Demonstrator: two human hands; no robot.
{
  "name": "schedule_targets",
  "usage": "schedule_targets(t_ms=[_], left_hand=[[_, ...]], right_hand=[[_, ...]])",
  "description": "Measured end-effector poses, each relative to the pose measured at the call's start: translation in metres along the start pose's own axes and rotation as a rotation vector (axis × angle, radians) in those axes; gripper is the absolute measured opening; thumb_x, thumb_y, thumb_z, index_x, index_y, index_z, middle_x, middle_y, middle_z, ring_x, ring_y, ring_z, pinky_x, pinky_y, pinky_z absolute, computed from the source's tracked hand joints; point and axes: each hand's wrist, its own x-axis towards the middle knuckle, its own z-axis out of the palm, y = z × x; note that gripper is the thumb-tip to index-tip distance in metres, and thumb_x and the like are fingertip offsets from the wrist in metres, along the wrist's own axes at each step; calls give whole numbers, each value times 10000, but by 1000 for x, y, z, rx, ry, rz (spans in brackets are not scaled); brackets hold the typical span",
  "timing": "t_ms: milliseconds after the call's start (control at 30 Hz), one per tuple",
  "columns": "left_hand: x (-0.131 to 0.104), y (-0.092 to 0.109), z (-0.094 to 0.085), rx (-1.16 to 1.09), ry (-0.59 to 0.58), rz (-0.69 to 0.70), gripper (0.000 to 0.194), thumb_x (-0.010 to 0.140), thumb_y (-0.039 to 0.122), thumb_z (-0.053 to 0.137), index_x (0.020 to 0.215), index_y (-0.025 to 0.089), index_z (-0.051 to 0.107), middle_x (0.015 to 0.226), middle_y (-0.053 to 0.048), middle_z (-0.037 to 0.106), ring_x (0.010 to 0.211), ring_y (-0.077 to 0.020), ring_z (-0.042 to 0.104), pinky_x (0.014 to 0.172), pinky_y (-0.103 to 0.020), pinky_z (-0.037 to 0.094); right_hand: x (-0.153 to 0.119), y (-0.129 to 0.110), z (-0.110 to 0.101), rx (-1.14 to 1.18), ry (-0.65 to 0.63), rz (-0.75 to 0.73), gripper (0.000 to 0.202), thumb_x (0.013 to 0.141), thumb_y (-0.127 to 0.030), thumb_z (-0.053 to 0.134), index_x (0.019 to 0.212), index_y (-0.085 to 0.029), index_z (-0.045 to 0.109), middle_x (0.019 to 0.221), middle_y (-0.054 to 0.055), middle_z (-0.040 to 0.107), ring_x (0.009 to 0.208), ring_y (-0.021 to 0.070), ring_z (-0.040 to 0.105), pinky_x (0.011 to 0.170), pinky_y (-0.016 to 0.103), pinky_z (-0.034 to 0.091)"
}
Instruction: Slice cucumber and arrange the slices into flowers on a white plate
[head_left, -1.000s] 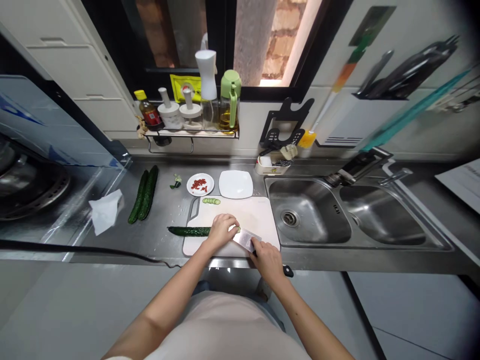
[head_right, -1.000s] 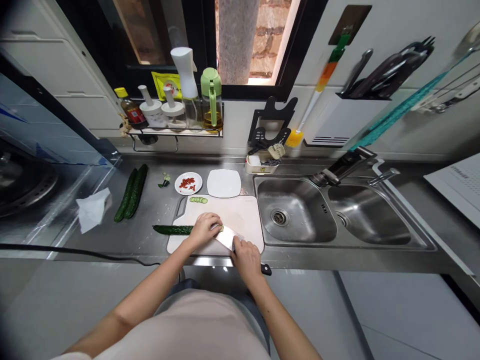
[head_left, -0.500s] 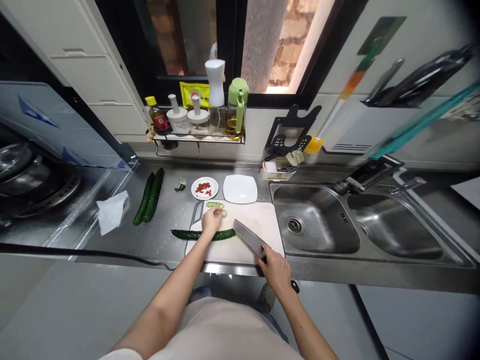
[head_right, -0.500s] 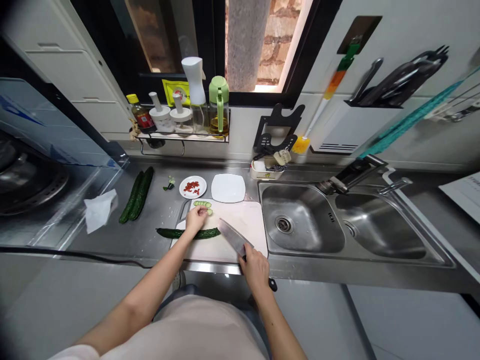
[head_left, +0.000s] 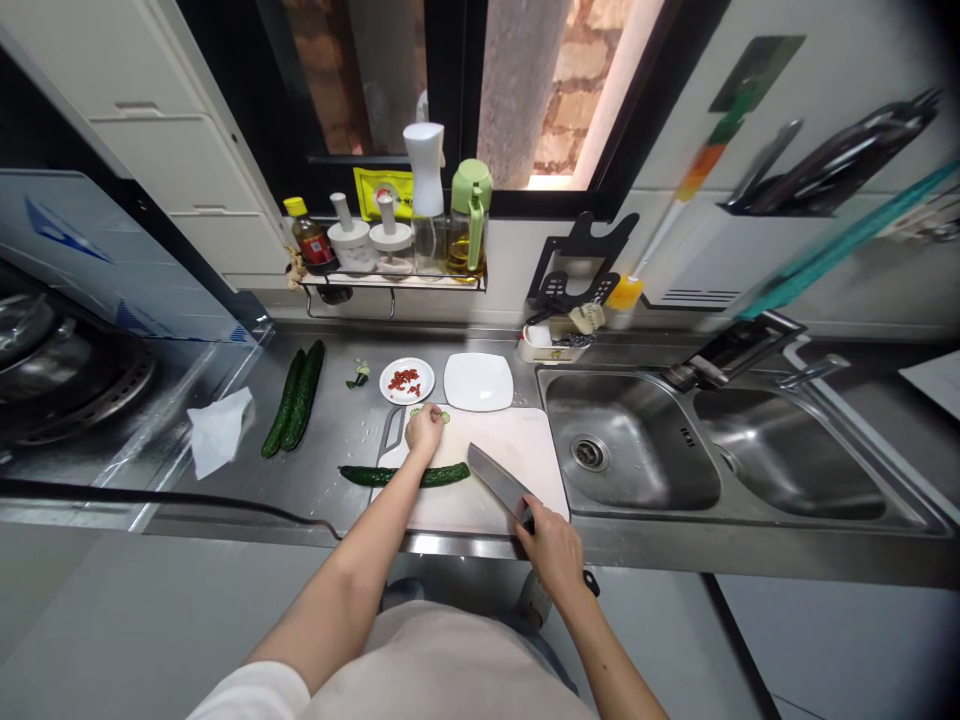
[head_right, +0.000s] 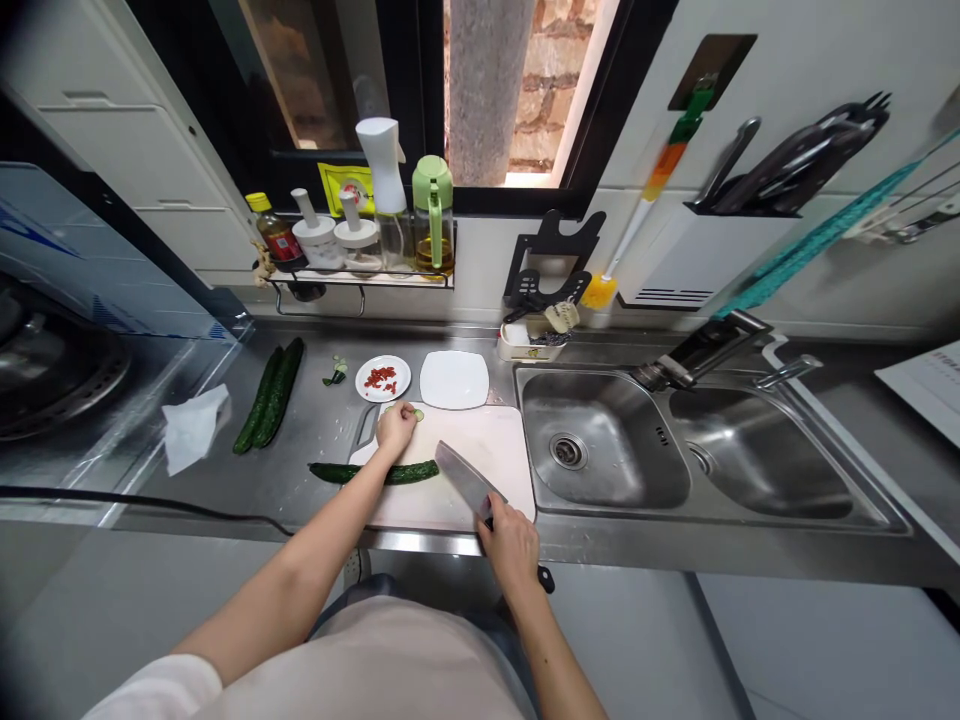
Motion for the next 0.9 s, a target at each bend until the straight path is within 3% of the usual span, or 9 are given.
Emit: schedule_targets(t_ms=[233,433,667,900], left_hand=[[1,1,2,46,8,73,188,816,188,539,942,237,669,906,-67,697,906,-219,608,764,-300,419],[0,-3,3,102,31,227,238,844,143,501,981,199,688,1014,-89,669,1029,-228,546,868,-316,415],[-1,-17,0,199,-50,406,300,885,131,455,993,228,718,1010,-92,636,1070,-226,495,911,-330,409],[0,-16,-1,218,-65,429,319,884,119,448,1003,229,723,1020,-92,639,1058,-225,498,901,-330,415]], right_hand=[[0,0,0,14,-7,20,344,904,-348,513,1223,-229,563,944,70,707,930,209,644,742,269,401],[3,2,-1,13,-3,8,322,897,-345,523,1196,-233,568,944,60,701,905,202,642,727,264,393],[3,4,1,24,-10,22,291,892,-355,533,1156,-245,581,916,48,701,888,196,642,708,255,378],[4,1,-1,39,-12,25,315,904,-372,504,1180,-239,576,939,57,707,903,201,644,704,258,377]])
